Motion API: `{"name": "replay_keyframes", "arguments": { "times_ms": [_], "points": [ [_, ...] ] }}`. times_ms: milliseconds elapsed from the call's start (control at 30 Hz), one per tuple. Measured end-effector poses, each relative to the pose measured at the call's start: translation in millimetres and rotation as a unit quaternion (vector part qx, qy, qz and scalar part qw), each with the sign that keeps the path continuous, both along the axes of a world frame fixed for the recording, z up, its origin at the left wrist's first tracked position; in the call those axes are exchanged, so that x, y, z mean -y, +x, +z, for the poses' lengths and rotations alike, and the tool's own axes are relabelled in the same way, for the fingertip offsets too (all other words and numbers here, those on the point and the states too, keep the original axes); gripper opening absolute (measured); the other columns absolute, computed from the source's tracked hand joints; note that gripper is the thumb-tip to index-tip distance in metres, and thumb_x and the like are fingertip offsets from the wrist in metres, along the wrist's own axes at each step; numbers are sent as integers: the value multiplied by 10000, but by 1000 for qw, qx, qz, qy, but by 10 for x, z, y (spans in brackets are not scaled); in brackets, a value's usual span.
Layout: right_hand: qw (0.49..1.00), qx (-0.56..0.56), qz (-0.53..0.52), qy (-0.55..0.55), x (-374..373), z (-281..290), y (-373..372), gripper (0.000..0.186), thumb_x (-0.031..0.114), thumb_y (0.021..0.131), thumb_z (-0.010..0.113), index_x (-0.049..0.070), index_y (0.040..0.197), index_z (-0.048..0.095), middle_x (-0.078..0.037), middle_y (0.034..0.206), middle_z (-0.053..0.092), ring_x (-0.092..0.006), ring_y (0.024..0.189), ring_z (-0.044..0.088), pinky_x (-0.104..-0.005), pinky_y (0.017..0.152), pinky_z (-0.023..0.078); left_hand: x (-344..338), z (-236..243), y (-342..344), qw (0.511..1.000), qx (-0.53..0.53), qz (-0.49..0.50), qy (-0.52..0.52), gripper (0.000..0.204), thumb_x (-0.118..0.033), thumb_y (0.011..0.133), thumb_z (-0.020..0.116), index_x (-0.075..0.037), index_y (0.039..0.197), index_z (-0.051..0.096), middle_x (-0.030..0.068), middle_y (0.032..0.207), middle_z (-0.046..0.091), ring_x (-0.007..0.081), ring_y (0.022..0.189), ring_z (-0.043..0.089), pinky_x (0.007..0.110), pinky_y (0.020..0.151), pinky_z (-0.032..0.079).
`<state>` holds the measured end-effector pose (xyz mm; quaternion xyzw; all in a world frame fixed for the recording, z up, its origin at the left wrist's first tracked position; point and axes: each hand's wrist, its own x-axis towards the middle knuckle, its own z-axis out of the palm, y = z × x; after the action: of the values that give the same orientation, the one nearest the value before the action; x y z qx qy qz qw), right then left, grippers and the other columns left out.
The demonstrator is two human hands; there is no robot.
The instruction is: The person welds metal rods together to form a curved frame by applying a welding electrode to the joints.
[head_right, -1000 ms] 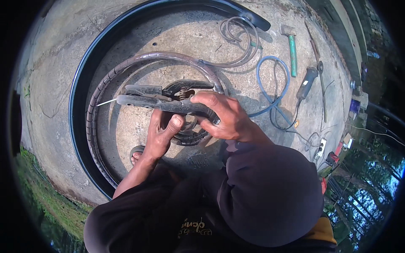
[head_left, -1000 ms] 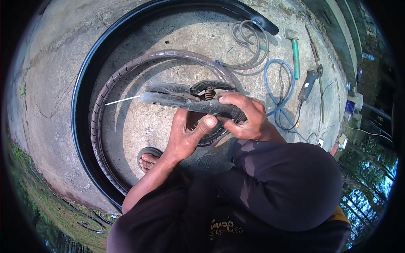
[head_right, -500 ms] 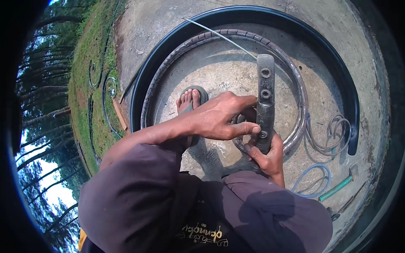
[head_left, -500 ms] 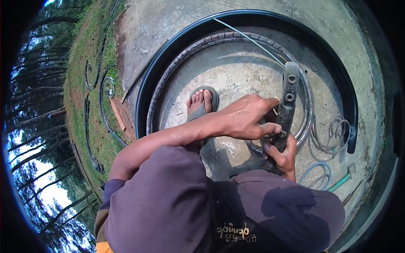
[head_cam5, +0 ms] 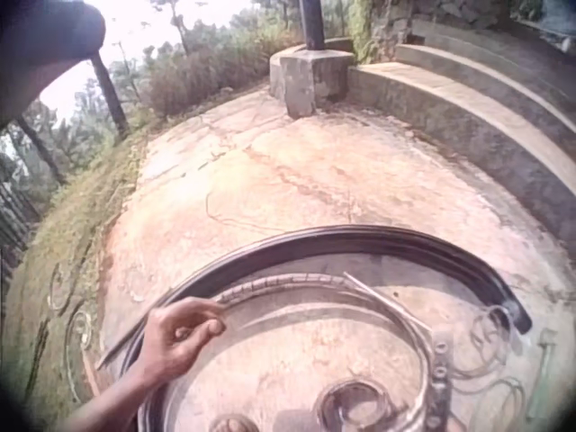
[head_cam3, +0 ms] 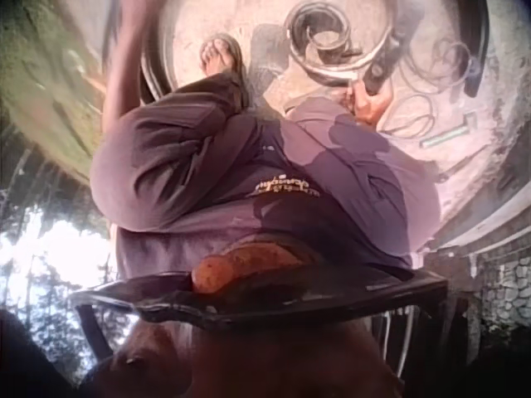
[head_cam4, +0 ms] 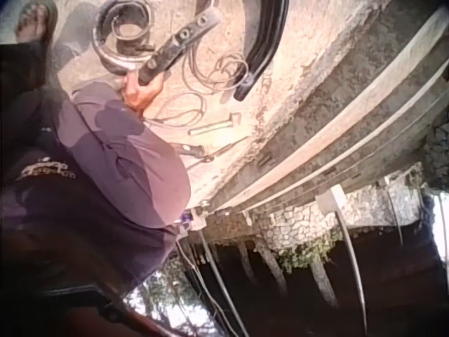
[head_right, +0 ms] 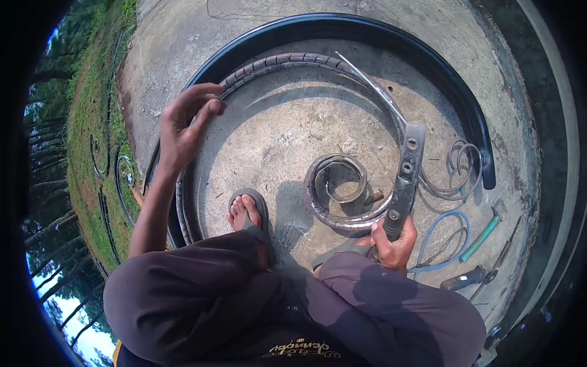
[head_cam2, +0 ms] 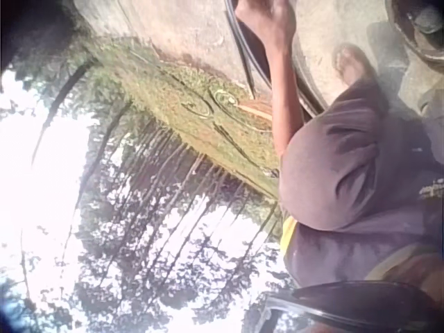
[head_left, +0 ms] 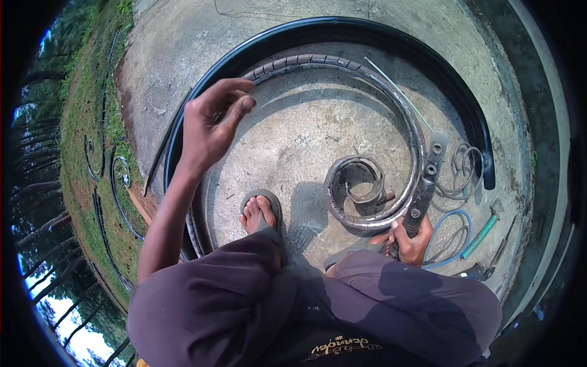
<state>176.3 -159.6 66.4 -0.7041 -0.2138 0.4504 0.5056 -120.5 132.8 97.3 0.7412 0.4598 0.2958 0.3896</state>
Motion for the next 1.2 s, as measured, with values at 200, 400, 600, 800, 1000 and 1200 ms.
{"name": "replay_keyframes", "arguments": {
  "times_ms": [200,400,600,800,1000,1200],
  "points": [
    [986,63,-150,-40,469,120,-219,250,17,850,648,-9,1048,498,-57,712,540,-148,521,532,-288,503,439,-2903,-909,-760,907,-295,-152,260,437,-156,951,601,-212,1382,561,137,1389,568,344,1263,554,420,1041,459],
    [973,99,-180,-105,530,362,-446,260,-15,851,643,9,1057,486,-51,706,547,-142,523,545,-277,503,436,-3509,-1685,-156,866,-360,-252,239,650,-96,889,623,-246,1499,455,165,1561,392,381,1422,377,451,1161,344],
    [972,123,-118,-161,202,413,-532,222,29,837,692,18,984,527,-31,715,572,-108,540,545,-259,516,431,-3480,-1624,-68,860,-379,-240,245,175,-109,946,480,-71,1070,597,183,1054,646,396,1037,625,460,842,487],
    [983,105,-89,-118,-79,311,-544,251,92,826,747,28,977,557,-12,738,586,-83,612,553,-240,571,424,-3647,-768,-1323,855,-360,38,371,334,-219,1036,433,-197,1313,619,164,1123,682,353,965,678,439,792,527],
    [990,98,-73,-76,-141,174,-360,241,4,847,691,2,1047,556,-1,752,597,-69,643,567,-236,599,465,-1622,468,-1478,907,-166,253,294,288,-149,1032,536,-108,1267,697,40,1095,738,133,854,656,240,726,465],
    [997,56,-46,-17,-437,32,-452,213,-47,838,667,-6,1019,562,-8,731,595,-71,583,549,-248,543,450,-440,743,-1892,844,359,341,208,248,-87,1061,388,66,1092,581,280,1204,649,379,1150,646,455,1038,536]
  ]
}}
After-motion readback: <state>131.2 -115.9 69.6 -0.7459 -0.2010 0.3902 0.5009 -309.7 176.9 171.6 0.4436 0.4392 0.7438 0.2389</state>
